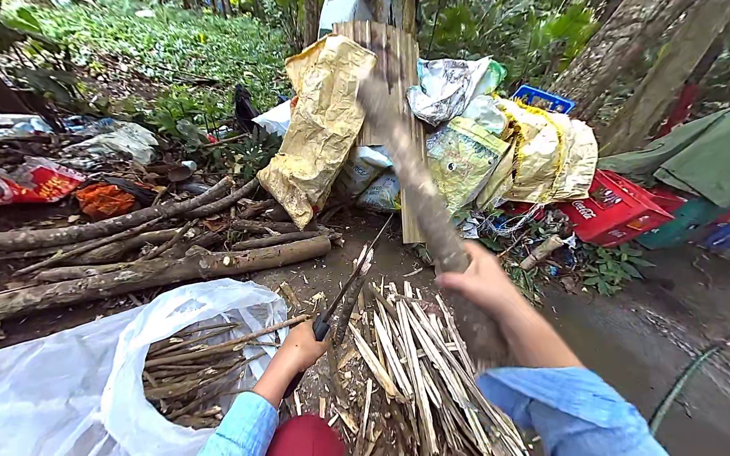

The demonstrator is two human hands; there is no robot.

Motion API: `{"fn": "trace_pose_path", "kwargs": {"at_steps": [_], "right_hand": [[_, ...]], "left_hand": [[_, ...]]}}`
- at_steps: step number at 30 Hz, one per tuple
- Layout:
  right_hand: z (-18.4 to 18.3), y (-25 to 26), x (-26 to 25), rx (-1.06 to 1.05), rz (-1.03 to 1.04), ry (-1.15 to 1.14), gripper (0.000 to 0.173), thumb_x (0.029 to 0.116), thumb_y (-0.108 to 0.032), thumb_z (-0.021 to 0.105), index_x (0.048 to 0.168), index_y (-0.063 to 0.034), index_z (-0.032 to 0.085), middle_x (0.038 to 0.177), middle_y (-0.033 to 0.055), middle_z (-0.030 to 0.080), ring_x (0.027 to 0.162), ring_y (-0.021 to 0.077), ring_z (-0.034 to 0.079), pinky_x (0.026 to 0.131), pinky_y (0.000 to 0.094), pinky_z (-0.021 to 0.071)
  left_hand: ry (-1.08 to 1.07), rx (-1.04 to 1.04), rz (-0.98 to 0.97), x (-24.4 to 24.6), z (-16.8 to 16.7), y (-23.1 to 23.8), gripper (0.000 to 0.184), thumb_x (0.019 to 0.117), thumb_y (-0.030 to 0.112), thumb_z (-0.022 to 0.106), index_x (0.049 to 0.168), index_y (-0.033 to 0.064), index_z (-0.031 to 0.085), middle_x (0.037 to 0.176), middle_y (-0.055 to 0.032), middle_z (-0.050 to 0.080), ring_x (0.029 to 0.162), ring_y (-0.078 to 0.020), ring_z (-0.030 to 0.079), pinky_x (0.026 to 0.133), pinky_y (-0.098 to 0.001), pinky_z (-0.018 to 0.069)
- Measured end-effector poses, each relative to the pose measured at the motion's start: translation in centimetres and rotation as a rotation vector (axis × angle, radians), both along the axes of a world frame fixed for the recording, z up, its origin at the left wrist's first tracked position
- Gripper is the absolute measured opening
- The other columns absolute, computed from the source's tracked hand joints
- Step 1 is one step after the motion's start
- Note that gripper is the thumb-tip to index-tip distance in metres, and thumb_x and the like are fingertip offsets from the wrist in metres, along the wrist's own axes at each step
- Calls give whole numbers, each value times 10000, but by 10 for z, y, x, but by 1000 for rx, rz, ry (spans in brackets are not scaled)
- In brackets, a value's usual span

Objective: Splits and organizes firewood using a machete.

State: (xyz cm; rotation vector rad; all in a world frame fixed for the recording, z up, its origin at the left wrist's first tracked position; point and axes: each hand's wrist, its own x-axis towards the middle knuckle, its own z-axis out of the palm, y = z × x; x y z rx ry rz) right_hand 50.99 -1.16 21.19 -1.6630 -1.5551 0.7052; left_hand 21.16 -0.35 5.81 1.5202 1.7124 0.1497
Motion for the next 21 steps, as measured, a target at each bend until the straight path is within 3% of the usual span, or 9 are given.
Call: {"fn": "trace_pose_path", "kwargs": {"at_steps": [2, 4, 6, 7, 9, 12, 14, 17, 21], "right_hand": [[30, 8, 6, 252, -104, -15, 742, 735, -78, 857, 1373, 4, 487, 1084, 211, 665, 953, 320, 681, 832, 555, 564], [46, 22, 3, 509, -173, 46, 851, 685, -76, 860, 1412, -19, 421, 1144, 170, 651, 998, 261, 687, 864, 501, 579], [30, 36, -5, 617, -192, 80, 921, 669, -97, 846, 1454, 6, 374, 1201, 163, 633, 1053, 219, 678, 915, 443, 575], [5, 40, -9, 541, -184, 62, 937, 665, -97, 855, 1456, 43, 372, 1184, 188, 644, 1046, 238, 683, 914, 449, 582], [-64, 40, -14, 58, -130, -152, 889, 711, -90, 863, 1451, 71, 398, 1200, 254, 644, 1096, 332, 665, 965, 509, 547], [-142, 42, -19, -552, -26, -535, 839, 797, -165, 796, 1507, -30, 371, 1251, 264, 654, 1163, 433, 657, 951, 621, 526], [-166, 36, -14, -573, -14, -320, 858, 765, -91, 825, 1505, -22, 395, 1267, 268, 638, 1182, 412, 637, 983, 601, 510], [-164, 24, -11, -443, -31, 68, 805, 680, 59, 830, 1404, 19, 482, 1214, 252, 652, 1116, 358, 658, 954, 548, 534], [-98, 14, -1, -190, -43, 127, 743, 676, 50, 815, 1356, 4, 519, 1129, 206, 669, 1001, 303, 685, 863, 502, 579]], "left_hand": [[16, -19, -1, 1, 1, -2, 435, 952, 203, 681, 1303, -30, 572, 1113, -251, 660, 995, -375, 672, 902, -563, 526], [27, -29, -5, 3, 4, 0, 435, 951, 198, 678, 1306, -30, 573, 1130, -259, 660, 1037, -386, 667, 922, -572, 518], [20, -27, -11, 2, 5, 1, 424, 957, 197, 676, 1298, -34, 574, 1124, -258, 661, 1036, -388, 666, 925, -573, 515], [12, -21, -12, 0, 4, 1, 417, 958, 197, 675, 1291, -34, 576, 1111, -254, 661, 1018, -384, 667, 916, -570, 517], [11, -20, -9, -5, 1, -1, 418, 952, 196, 679, 1287, -33, 579, 1105, -252, 661, 1005, -379, 668, 909, -567, 519], [115, -61, -38, -8, -7, 5, 457, 963, 231, 673, 1321, -35, 570, 1190, -264, 662, 1094, -392, 672, 966, -576, 517], [139, -78, -23, -9, -31, 2, 489, 958, 230, 683, 1342, -48, 564, 1247, -288, 642, 1178, -422, 639, 1010, -602, 494], [104, -45, 8, -7, -62, 3, 460, 939, 208, 692, 1301, -55, 587, 1215, -290, 651, 1160, -422, 642, 996, -600, 496], [114, -75, -6, -3, -67, 10, 443, 938, 200, 687, 1299, -39, 592, 1217, -277, 654, 1160, -409, 644, 997, -593, 496]]}}
